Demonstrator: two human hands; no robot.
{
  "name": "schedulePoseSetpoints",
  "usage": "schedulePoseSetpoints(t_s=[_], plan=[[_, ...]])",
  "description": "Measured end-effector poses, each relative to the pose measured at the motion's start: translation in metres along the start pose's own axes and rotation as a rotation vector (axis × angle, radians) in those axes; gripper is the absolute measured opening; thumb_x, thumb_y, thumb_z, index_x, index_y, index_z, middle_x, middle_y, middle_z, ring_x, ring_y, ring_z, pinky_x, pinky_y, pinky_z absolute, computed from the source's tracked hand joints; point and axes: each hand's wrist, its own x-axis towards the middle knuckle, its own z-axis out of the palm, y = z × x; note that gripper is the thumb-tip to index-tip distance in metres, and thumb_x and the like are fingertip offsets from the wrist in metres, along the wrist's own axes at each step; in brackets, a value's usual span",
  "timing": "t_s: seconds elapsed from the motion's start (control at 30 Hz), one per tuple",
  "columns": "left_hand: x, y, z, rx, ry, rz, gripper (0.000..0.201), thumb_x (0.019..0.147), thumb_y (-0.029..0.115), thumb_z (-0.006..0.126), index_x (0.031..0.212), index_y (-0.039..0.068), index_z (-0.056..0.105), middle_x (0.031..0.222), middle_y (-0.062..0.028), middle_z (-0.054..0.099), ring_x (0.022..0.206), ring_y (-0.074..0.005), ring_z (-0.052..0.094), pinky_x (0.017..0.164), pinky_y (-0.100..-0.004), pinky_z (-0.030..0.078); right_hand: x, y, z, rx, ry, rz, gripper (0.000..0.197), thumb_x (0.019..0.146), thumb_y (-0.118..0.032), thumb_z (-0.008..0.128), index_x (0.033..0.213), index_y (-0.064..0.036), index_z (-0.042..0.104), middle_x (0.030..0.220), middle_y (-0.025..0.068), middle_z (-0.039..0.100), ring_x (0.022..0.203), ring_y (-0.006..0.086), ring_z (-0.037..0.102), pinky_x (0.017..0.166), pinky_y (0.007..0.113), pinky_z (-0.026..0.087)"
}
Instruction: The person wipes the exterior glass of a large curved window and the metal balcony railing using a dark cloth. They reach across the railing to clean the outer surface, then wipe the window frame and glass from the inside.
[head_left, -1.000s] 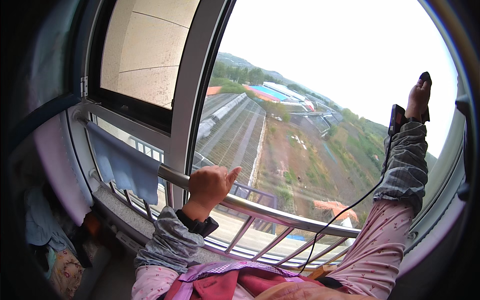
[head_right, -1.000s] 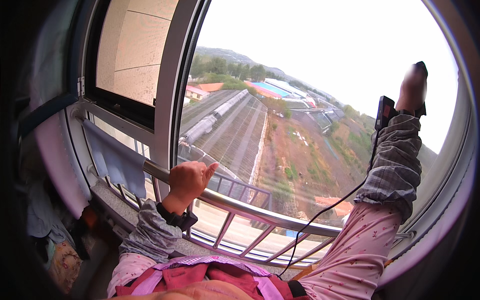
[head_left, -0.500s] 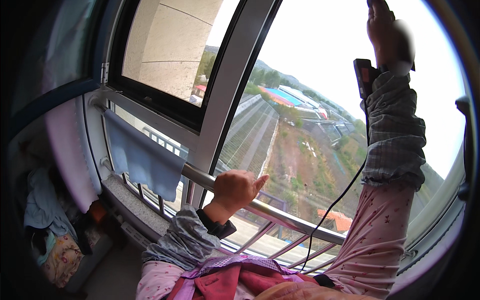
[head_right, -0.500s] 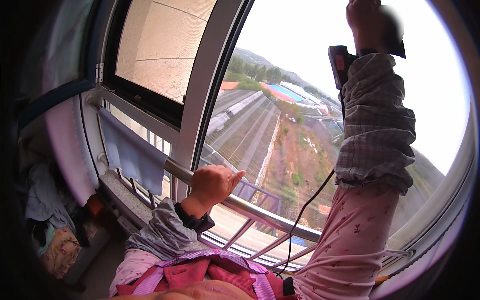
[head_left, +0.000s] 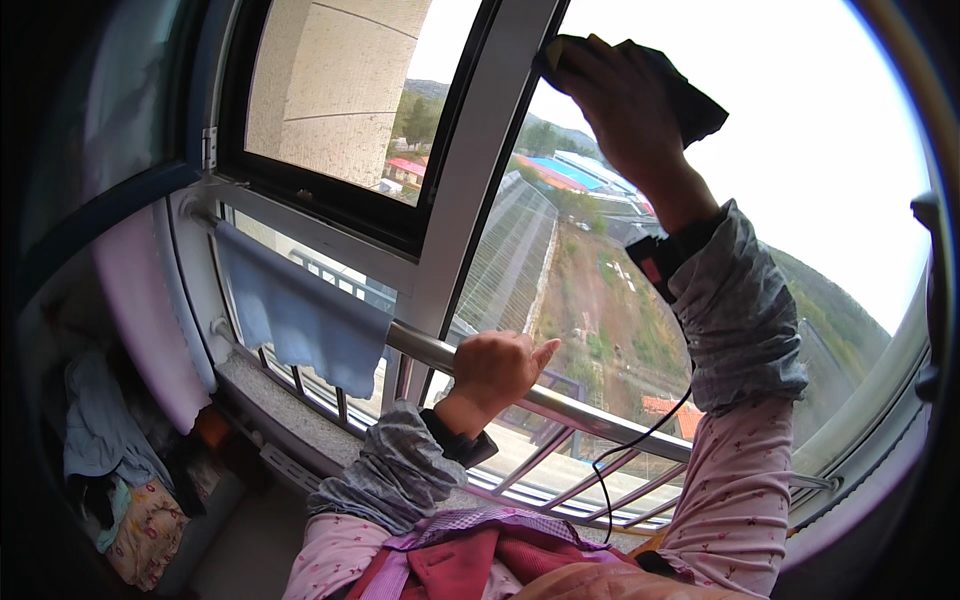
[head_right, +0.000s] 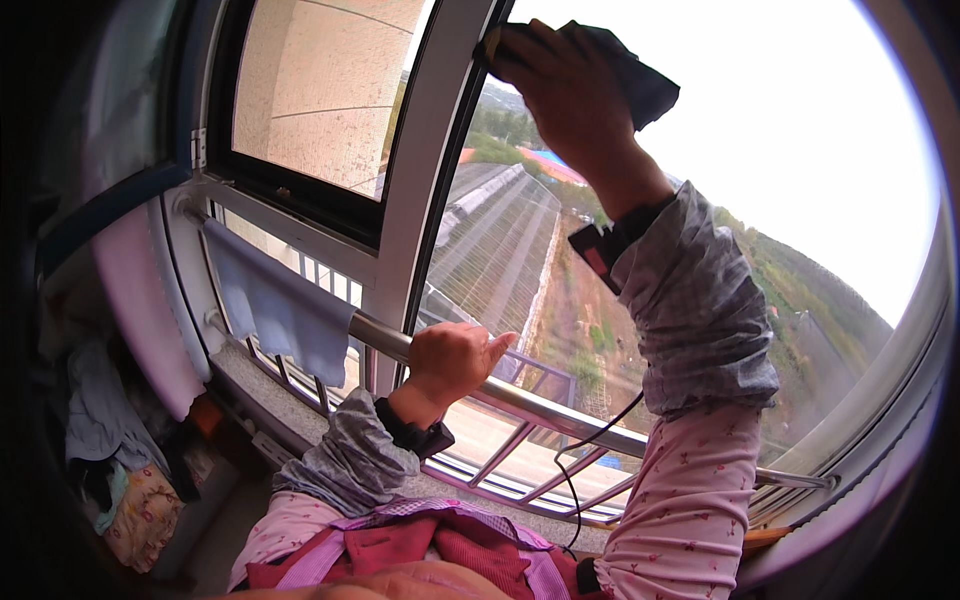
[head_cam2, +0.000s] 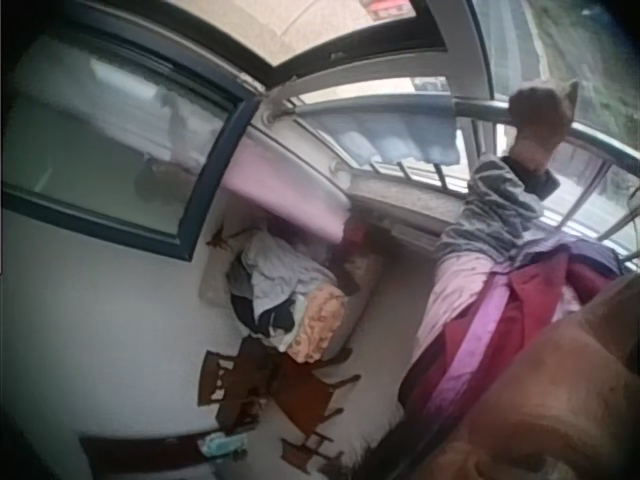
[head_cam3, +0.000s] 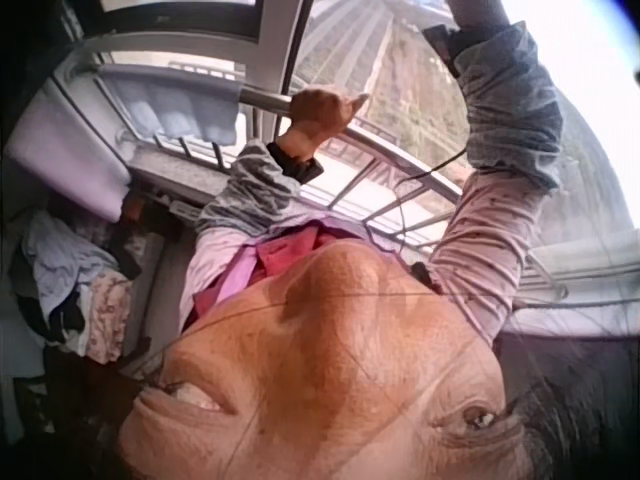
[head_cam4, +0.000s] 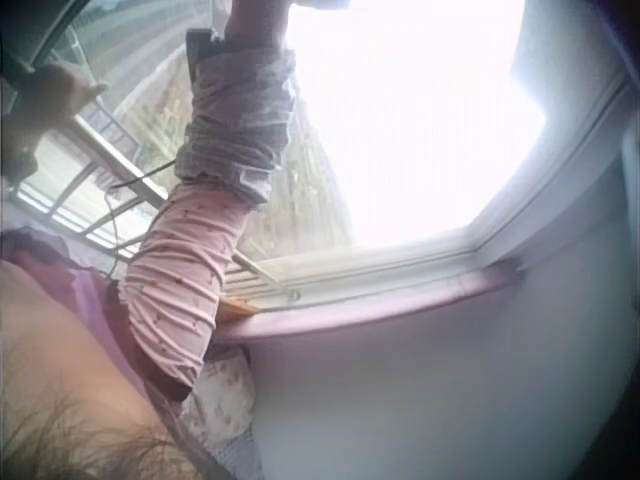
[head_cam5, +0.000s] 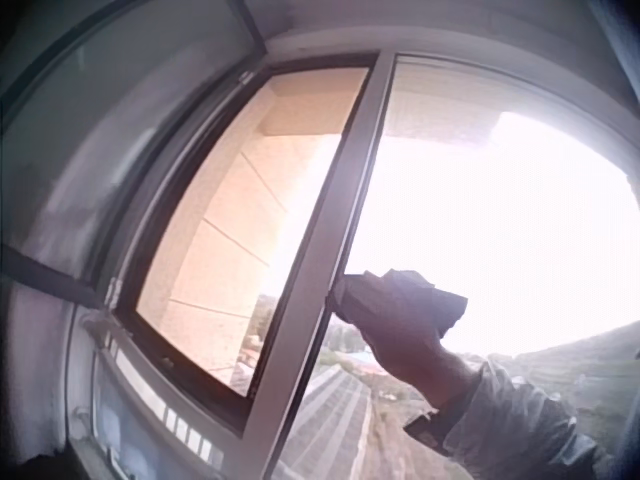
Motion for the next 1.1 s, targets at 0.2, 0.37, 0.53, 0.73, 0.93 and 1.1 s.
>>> schedulePoseSetpoints(t_s=[0.2, 0.37, 0.53, 0.73, 0.93, 1.1], plan=[[-0.001, 0.001, 0.0, 0.022, -0.024, 0.003, 0.057, 0.1, 0.052, 0.058, 0.063, 0.01, 0.067, 0.06, -0.0111, 0.063, 0.056, -0.0324, 0.066, 0.052, -0.0446, 0.052, -0.066, -0.056, 0.01, 0.277, 0.029, -0.221, 0.035, 0.083, -0.005, 0.067, 0.114, -0.0201, 0.075, 0.139, -0.0027, 0.062, 0.136, 0.0236, 0.053, 0.107, 0.042, 0.047], [0.0, -0.002, 0.004, 0.07, 0.002, -0.032, 0.058, 0.1, 0.054, 0.057, 0.062, 0.01, 0.067, 0.06, -0.0123, 0.063, 0.057, -0.0338, 0.066, 0.052, -0.0455, 0.052, -0.046, 0.044, -0.017, 0.151, -0.025, 0.116, 0.029, 0.088, -0.009, 0.068, 0.115, -0.0144, 0.072, 0.132, 0.0052, 0.067, 0.122, 0.0311, 0.062, 0.1, 0.043, 0.051], [0.003, -0.005, 0.006, 0.081, -0.004, -0.062, 0.06, 0.101, 0.054, 0.056, 0.062, 0.009, 0.066, 0.061, -0.0155, 0.063, 0.059, -0.0382, 0.065, 0.052, -0.0491, 0.05, -0.098, 0.163, -0.057, -0.211, 0.4, 0.291, 0.029, 0.105, -0.019, 0.059, 0.132, -0.0101, 0.063, 0.114, 0.0134, 0.072, 0.093, 0.0326, 0.071, 0.083, 0.042, 0.058], [0.003, -0.007, 0.009, 0.11, 0.022, -0.086, 0.061, 0.101, 0.055, 0.054, 0.062, 0.01, 0.067, 0.063, -0.016, 0.064, 0.06, -0.0395, 0.065, 0.053, -0.0497, 0.05, -0.17, 0.097, -0.042, -0.139, 0.162, 0.243, 0.034, 0.094, -0.005, 0.064, 0.128, -0.0092, 0.065, 0.135, 0.0094, 0.064, 0.129, 0.0338, 0.058, 0.103, 0.05, 0.049], [-0.005, 0.013, -0.011, -0.598, 0.009, -0.344, 0.05, 0.104, 0.046, 0.059, 0.081, 0.004, 0.073, 0.068, -0.0078, 0.068, 0.065, -0.0223, 0.07, 0.06, -0.0351, 0.053, -0.19, -0.018, -0.099, 0.553, 0.083, 0.237, 0.039, 0.09, 0.004, 0.064, 0.128, -0.0083, 0.065, 0.132, 0.0109, 0.065, 0.118, 0.0338, 0.066, 0.092, 0.043, 0.057], [-0.078, 0.062, -0.037, -1.682, -0.472, -0.646, 0.067, 0.103, 0.064, 0.046, 0.124, 0.003, 0.064, 0.102, -0.0127, 0.073, 0.098, -0.0256, 0.073, 0.088, -0.037, 0.058, -0.214, -0.082, -0.171, 1.057, 0.043, 0.439, 0.041, 0.088, 0.0, 0.064, 0.128, -0.009, 0.064, 0.132, 0.012, 0.063, 0.117, 0.0356, 0.065, 0.093, 0.044, 0.055]])
